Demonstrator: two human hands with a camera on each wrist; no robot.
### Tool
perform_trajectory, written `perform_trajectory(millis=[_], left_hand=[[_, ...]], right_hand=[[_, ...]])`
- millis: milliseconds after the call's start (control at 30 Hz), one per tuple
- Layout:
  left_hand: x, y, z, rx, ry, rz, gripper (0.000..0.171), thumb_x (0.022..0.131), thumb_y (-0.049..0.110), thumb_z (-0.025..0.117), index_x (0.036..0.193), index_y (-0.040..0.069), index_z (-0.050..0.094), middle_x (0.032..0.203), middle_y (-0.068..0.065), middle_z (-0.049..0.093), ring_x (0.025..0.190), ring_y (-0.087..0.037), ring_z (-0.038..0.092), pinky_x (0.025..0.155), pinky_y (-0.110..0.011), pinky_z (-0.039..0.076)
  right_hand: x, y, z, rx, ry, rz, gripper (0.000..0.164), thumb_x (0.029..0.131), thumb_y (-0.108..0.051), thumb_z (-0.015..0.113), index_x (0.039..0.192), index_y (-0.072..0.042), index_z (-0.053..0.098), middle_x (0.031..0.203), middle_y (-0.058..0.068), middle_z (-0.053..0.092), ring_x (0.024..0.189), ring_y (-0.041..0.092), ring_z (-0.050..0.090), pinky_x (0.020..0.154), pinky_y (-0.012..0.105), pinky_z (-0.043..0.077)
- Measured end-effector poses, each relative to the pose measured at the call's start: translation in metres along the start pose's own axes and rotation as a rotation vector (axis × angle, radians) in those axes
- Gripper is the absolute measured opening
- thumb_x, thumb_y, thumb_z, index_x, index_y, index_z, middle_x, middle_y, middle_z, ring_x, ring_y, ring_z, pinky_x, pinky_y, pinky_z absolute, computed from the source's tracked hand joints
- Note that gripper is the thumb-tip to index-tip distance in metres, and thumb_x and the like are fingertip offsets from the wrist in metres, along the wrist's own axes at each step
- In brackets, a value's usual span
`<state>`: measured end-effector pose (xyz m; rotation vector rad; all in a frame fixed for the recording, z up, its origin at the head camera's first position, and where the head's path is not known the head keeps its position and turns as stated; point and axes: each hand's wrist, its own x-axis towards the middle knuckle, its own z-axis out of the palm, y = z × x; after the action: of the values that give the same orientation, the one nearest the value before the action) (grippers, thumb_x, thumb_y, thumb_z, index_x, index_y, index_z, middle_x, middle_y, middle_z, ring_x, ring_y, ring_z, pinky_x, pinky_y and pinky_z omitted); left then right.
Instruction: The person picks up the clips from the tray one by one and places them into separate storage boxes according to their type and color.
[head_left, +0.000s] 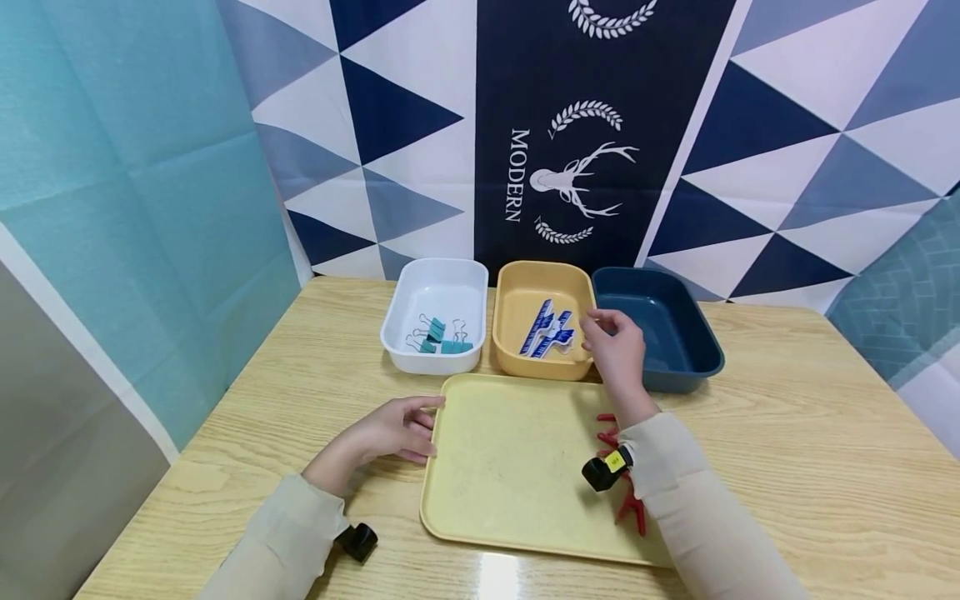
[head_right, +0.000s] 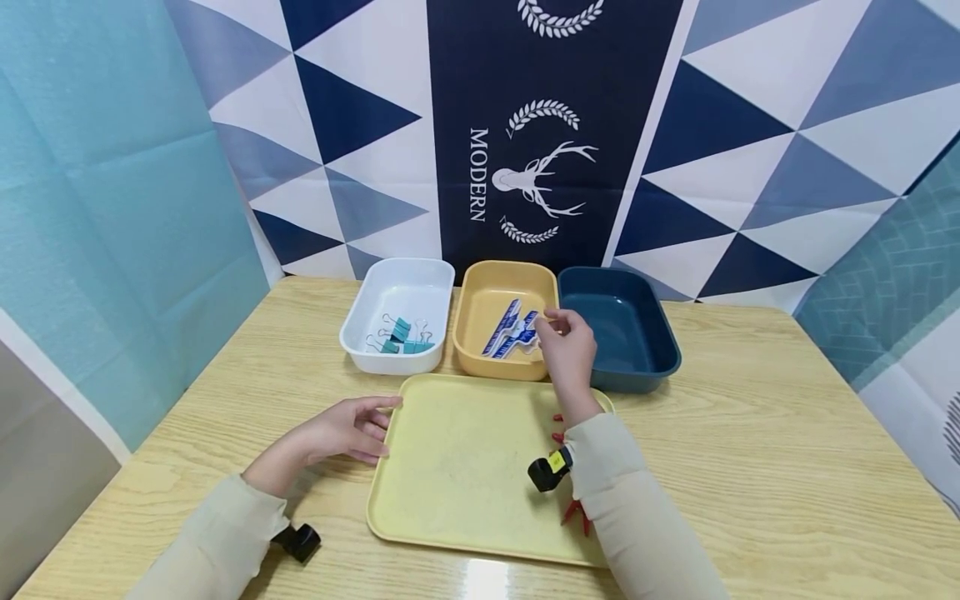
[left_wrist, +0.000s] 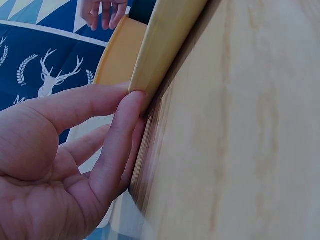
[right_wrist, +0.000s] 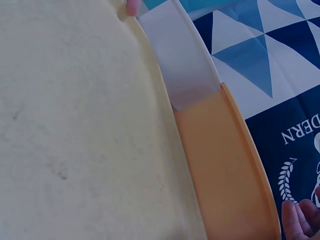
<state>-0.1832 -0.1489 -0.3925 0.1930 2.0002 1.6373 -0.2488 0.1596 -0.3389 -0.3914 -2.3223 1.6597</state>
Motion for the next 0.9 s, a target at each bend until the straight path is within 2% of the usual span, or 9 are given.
perform_trajectory(millis=[167,333,500,733,900], left_hand=[[-0.001,0.000,0.001,-0.011,0.008,0.003,0.077,0.074,-0.012,0.070,0.142,0.002,0.036,0.107,-0.018,0.047,0.085,-0.021,0.057,0.070,-0.037,0.058],[0.000,0.000,0.001,-0.008,0.014,-0.001,0.076,0.074,-0.012,0.070,0.142,0.002,0.037,0.108,-0.018,0.047,0.086,-0.022,0.057,0.071,-0.037,0.058],[0.000,0.000,0.001,-0.004,0.015,-0.003,0.076,0.074,-0.011,0.070,0.142,0.003,0.037,0.108,-0.018,0.048,0.086,-0.022,0.057,0.070,-0.037,0.058],[-0.001,0.001,0.002,-0.006,0.014,-0.003,0.076,0.074,-0.011,0.070,0.141,0.002,0.037,0.108,-0.018,0.047,0.086,-0.022,0.057,0.071,-0.037,0.058],[-0.001,0.001,0.002,-0.005,0.014,-0.002,0.076,0.074,-0.012,0.070,0.141,0.002,0.037,0.108,-0.018,0.047,0.086,-0.022,0.057,0.070,-0.037,0.058]], right_hand=[[-0.004,0.004,-0.004,0.022,-0.014,-0.007,0.036,0.090,-0.029,0.060,0.117,-0.005,0.061,0.103,0.009,0.053,0.085,0.023,0.057,0.074,0.021,0.054],[-0.011,0.006,-0.008,0.023,-0.028,-0.012,0.037,0.090,-0.028,0.060,0.118,-0.004,0.060,0.102,0.009,0.052,0.088,0.024,0.055,0.074,0.021,0.054],[-0.017,0.007,-0.012,0.012,-0.037,-0.028,0.037,0.091,-0.028,0.060,0.118,-0.003,0.060,0.103,0.010,0.053,0.087,0.020,0.053,0.073,0.019,0.054],[-0.025,0.008,-0.019,-0.002,-0.059,-0.043,0.039,0.091,-0.030,0.059,0.118,-0.002,0.060,0.106,0.010,0.054,0.091,0.017,0.051,0.078,0.027,0.055],[-0.030,0.009,-0.023,-0.023,-0.079,-0.038,0.038,0.092,-0.031,0.059,0.118,-0.003,0.059,0.110,0.011,0.054,0.095,0.019,0.051,0.073,0.020,0.054]])
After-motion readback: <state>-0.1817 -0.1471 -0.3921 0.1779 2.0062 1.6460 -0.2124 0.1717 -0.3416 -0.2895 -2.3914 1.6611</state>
